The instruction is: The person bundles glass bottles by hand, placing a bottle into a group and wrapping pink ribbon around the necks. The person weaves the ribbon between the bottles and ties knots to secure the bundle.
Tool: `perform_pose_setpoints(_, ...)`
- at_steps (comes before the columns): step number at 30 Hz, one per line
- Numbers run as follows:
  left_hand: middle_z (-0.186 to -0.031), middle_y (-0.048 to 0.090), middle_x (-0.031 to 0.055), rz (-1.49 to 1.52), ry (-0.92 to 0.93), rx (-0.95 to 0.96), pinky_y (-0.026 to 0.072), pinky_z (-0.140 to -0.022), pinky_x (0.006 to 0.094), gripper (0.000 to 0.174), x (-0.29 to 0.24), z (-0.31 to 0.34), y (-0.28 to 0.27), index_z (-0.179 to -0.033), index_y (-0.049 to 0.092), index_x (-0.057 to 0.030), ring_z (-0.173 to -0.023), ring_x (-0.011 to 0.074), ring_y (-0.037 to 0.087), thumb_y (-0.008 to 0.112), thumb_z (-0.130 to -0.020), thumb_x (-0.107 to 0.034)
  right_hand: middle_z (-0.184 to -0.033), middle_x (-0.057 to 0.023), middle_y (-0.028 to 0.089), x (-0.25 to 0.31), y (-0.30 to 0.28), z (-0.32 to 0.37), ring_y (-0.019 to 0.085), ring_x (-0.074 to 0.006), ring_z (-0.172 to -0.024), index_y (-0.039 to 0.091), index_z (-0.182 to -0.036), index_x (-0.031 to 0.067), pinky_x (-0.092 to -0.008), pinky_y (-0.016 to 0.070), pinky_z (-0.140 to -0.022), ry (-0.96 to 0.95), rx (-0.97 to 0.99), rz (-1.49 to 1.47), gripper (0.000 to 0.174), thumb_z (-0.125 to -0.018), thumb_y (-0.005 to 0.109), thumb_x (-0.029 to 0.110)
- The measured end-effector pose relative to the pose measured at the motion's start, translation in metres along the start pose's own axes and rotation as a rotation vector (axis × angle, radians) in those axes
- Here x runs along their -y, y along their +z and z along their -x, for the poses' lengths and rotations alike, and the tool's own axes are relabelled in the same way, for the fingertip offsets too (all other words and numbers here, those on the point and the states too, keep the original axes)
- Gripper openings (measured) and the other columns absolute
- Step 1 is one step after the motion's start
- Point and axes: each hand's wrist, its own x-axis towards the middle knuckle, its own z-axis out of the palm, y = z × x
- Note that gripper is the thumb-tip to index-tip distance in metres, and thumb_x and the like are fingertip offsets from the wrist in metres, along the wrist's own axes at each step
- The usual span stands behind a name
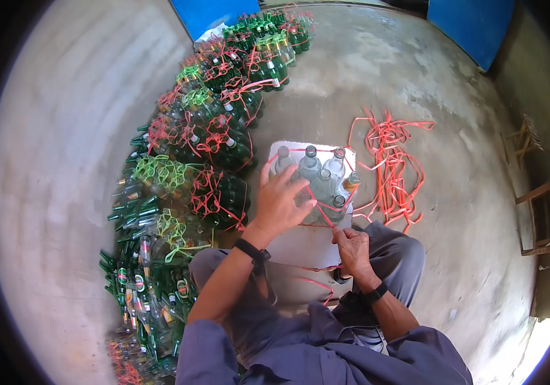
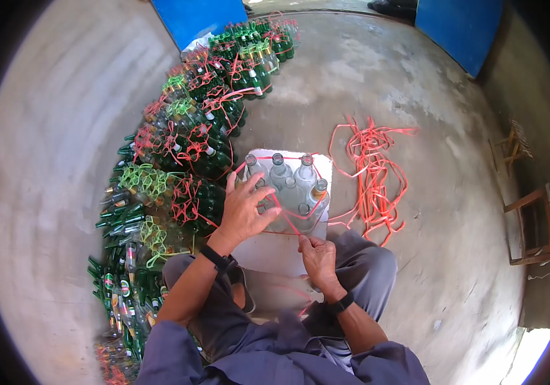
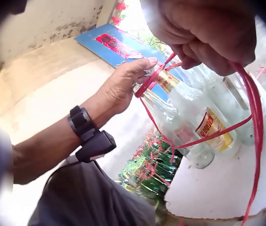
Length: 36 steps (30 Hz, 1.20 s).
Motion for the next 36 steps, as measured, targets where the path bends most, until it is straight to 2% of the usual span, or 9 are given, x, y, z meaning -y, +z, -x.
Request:
perform_pose_setpoints(6,-0.127,0.065,0.0154,0.013,-0.018,-0.009,0.022,-0.118,0.0575,0.047,-0.001,0.004,0.003,-0.104,0.075,-0.0079,-0.12,0.0316,0.059,0.08,-0.074,-0.043,-0.053,-0.0028,0.051,0.011,-0.008,0.01,0.047,-0.0073,-0.055,0.066,-0.07,-0.0032,-0.0316,0.0414,-0.053,0.012,0.012,0.001,0.04,-0.096,0.065,0.028)
perform_pose_setpoints(9,-0.127,0.065,0.0148,0.023,-0.01,-0.029,0.0223,-0.118,0.0572,0.047,0.001,0.003,0.002,-0.104,0.075,-0.0088,-0.12,0.0316,0.059,0.081,-0.072,-0.043,-0.052,-0.0032,0.051,-0.003,-0.005,0.011,0.048,-0.0071,-0.054,0.067,-0.071,-0.0027,-0.0313,0.0423,-0.053,-0.176,-0.003,0.062,0.039,-0.096,0.065,0.028)
perform_pose_setpoints(12,-0.127,0.065,0.0144,0.041,-0.03,-0.001,0.023,-0.118,0.0569,0.047,0.001,-0.003,0.0,-0.105,0.075,-0.0095,-0.121,0.0315,0.059,0.081,-0.071,-0.042,-0.054,-0.0002,0.051,-0.008,0.006,0.012,0.045,-0.0069,-0.054,0.068,-0.07,-0.0021,-0.0296,0.0382,-0.052,-0.065,0.044,0.031,0.04,-0.097,0.065,0.028)
perform_pose_setpoints(17,-0.127,0.065,0.0141,0.055,-0.063,0.047,0.0262,-0.117,0.057,0.049,-0.001,0.002,-0.001,-0.11,0.073,-0.0104,-0.12,0.0331,0.059,0.081,-0.072,-0.04,-0.054,0.0024,0.049,-0.012,0.011,0.017,0.045,-0.0063,-0.055,0.067,-0.069,-0.0021,-0.0285,0.0369,-0.052,-0.096,-0.003,-0.002,0.039,-0.097,0.064,0.025)
perform_pose_setpoints(20,-0.126,0.065,0.0142,-0.044,-0.012,-0.147,0.0297,-0.114,0.0577,0.048,-0.023,0.011,-0.014,-0.114,0.07,-0.009,-0.12,0.0354,0.059,0.078,-0.076,-0.037,-0.055,0.004,0.048,-0.013,0.012,0.019,0.043,-0.0058,-0.055,0.067,-0.07,-0.0017,-0.0275,0.035,-0.052,-0.079,0.034,-0.05,0.038,-0.097,0.063,0.024)
perform_pose_setpoints(23,-0.123,0.066,0.0152,-0.016,0.051,-0.201,0.0372,-0.11,0.0551,0.041,-0.048,0.039,-0.019,-0.116,0.068,-0.0061,-0.12,0.0373,0.058,0.075,-0.08,-0.025,-0.058,0.0052,0.048,-0.007,0.014,0.023,0.04,-0.0047,-0.055,0.068,-0.071,-0.0008,-0.0262,0.0324,-0.052,-0.041,0.088,-0.122,0.036,-0.097,0.063,0.023)
perform_pose_setpoints(25,-0.121,0.067,0.0135,0.282,0.091,-0.041,0.0442,-0.106,0.0486,0.031,-0.058,0.053,-0.011,-0.111,0.069,-0.0036,-0.121,0.0344,0.058,0.071,-0.081,-0.012,-0.059,0.0039,0.054,-0.001,0.012,0.025,0.046,-0.0046,-0.061,0.069,-0.073,-0.001,-0.0269,0.04,-0.057,-0.011,0.152,-0.169,0.034,-0.097,0.062,0.021)
perform_pose_setpoints(28,-0.117,0.068,0.0113,0.361,0.203,0.104,0.0498,-0.101,0.043,0.026,-0.054,0.066,0.002,-0.106,0.069,-0.0028,-0.12,0.0313,0.059,0.068,-0.08,-0.003,-0.061,0.0042,0.053,0.005,0.012,0.027,0.046,-0.004,-0.062,0.068,-0.072,-0.0011,-0.0268,0.0394,-0.057,-0.032,0.125,-0.187,0.032,-0.096,0.063,0.019)
perform_pose_setpoints(36,-0.104,0.067,0.0123,0.388,0.172,-0.003,0.0539,-0.091,0.0415,0.019,-0.05,0.067,0.01,-0.095,0.068,0.0002,-0.108,0.0326,0.064,0.069,-0.076,-0.001,-0.06,0.0042,0.051,0.018,0.009,0.027,0.042,-0.0035,-0.056,0.068,-0.074,-0.0006,-0.026,0.0355,-0.051,0.092,0.171,-0.167,0.032,-0.097,0.058,0.019)
